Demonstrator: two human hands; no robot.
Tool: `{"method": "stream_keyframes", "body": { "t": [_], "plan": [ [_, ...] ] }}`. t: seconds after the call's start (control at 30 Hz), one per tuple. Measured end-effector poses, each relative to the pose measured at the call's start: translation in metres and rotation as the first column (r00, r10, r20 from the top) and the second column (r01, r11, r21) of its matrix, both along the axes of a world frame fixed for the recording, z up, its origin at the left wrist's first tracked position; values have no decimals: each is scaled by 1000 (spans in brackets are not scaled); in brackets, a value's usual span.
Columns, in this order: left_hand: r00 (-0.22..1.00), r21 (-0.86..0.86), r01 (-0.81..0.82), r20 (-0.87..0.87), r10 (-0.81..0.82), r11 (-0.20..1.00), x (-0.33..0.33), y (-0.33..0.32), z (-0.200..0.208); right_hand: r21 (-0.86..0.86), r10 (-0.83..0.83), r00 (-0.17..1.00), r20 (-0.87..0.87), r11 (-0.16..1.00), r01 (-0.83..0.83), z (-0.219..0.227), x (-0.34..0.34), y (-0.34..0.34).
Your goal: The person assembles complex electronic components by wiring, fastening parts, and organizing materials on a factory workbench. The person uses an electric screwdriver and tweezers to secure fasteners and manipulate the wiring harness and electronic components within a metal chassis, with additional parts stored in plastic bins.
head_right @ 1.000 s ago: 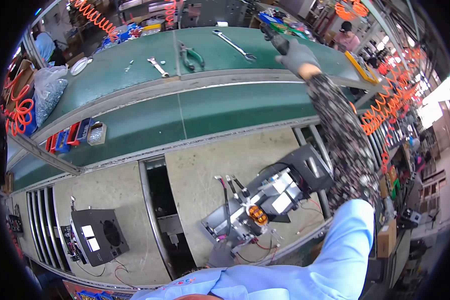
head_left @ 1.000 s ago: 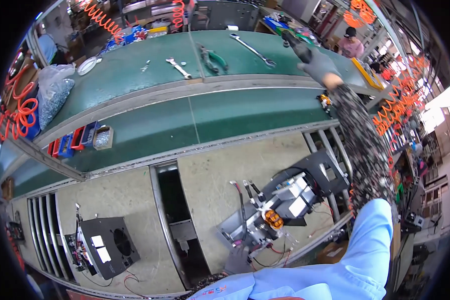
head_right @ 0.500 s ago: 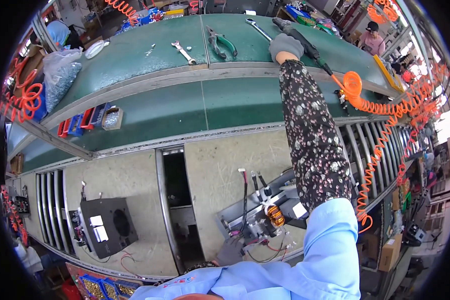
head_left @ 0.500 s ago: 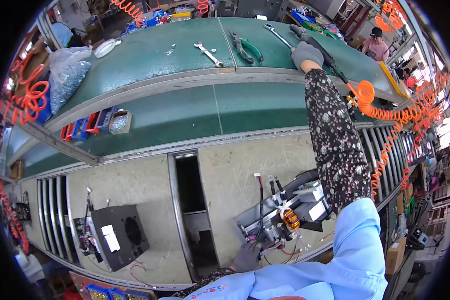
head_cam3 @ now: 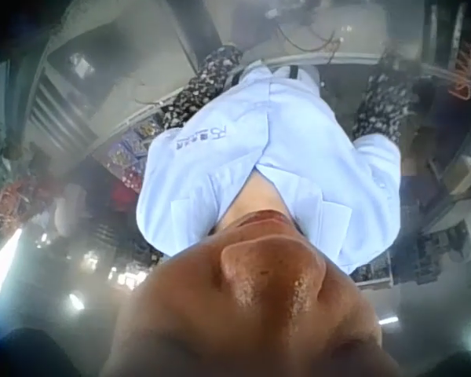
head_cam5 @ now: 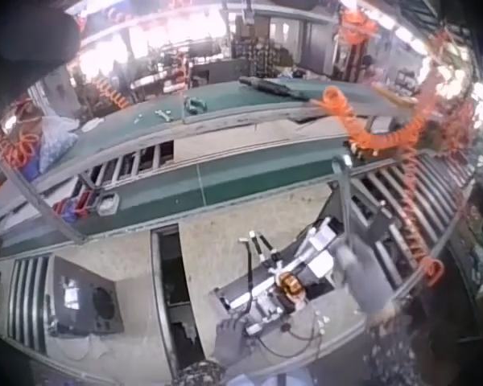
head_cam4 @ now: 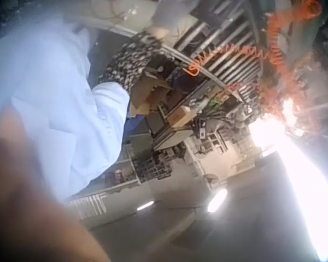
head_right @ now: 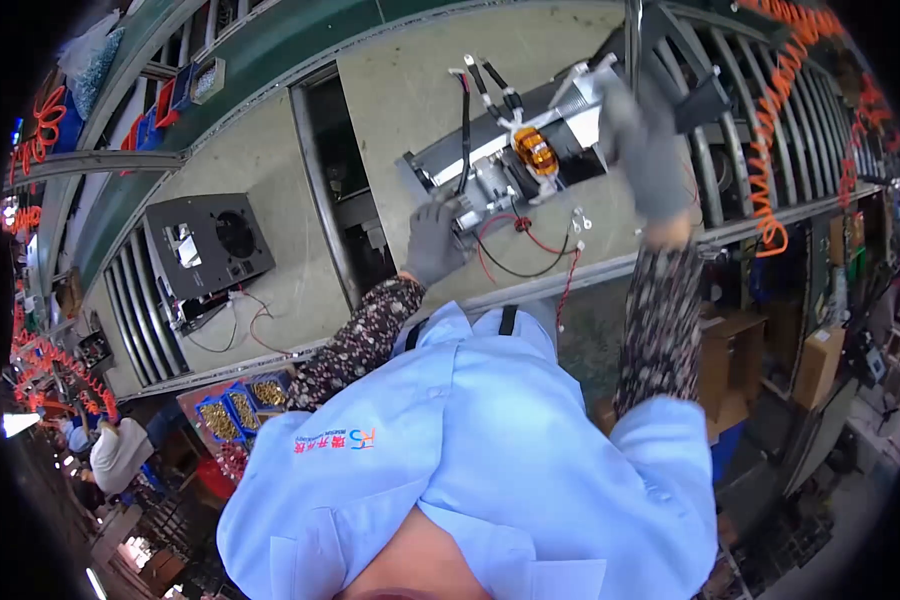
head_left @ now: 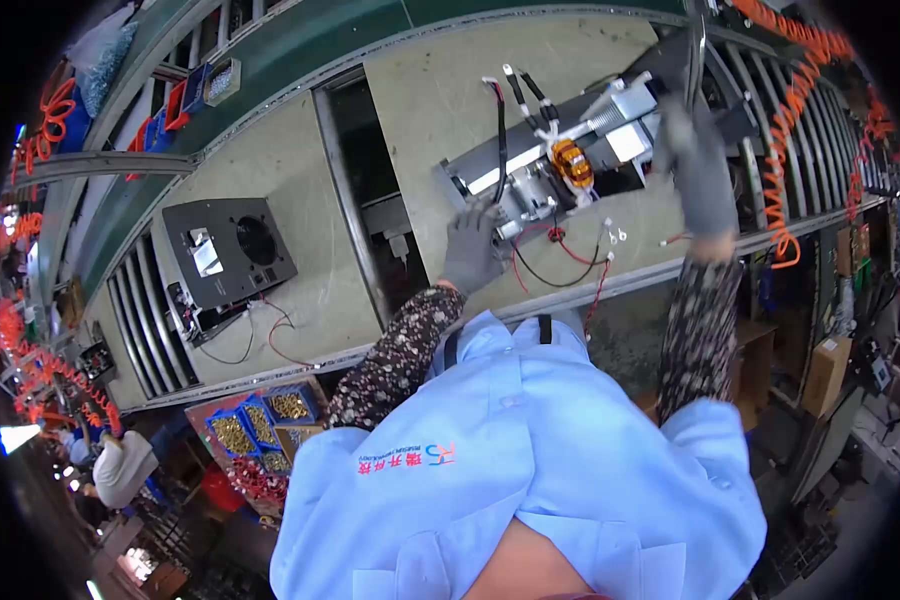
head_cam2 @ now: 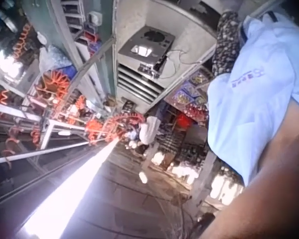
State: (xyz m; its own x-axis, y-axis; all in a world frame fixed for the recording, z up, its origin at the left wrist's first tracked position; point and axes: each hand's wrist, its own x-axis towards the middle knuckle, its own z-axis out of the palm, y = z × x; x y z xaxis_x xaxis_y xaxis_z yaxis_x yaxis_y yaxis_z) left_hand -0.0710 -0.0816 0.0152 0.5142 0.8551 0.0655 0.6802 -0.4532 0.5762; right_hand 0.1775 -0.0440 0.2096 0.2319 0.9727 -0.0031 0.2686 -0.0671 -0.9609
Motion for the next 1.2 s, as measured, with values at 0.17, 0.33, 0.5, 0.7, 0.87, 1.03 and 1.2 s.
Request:
{"method": "stream_keyframes", "body": {
  "t": [0.17, 0.33, 0.5, 0.7, 0.87, 1.03, 1.2],
  "plan": [
    [975, -6, -106, -199, 103, 994, 10, -2, 5, -482, 108, 989, -99, 864, -142, -149, -13, -178],
    [989, -6, 2, -149, -3, 1000, 13, 1, 5, -563, 355, 929, 103, 791, -240, -205, -60, -168],
    [991, -33, 12, -133, -17, 999, 9, 1, 1, -617, 404, 911, 84, 739, -271, -230, -92, -116],
    [987, -103, -137, -95, 128, 985, 16, 0, 4, -566, 523, 852, 23, 709, -420, -229, -92, -109],
    [982, -117, -180, -86, 170, 977, 16, 0, 2, -602, 511, 853, 111, 717, -351, -233, -99, -116],
    [970, -221, -211, 71, 231, 952, 7, -3, -13, -613, 559, 829, 24, 663, -430, -239, -106, -109],
    [956, -164, -275, 56, 287, 947, 14, -10, -15, -639, 465, 881, 81, 703, -312, -252, -112, -121]
  ]
}}
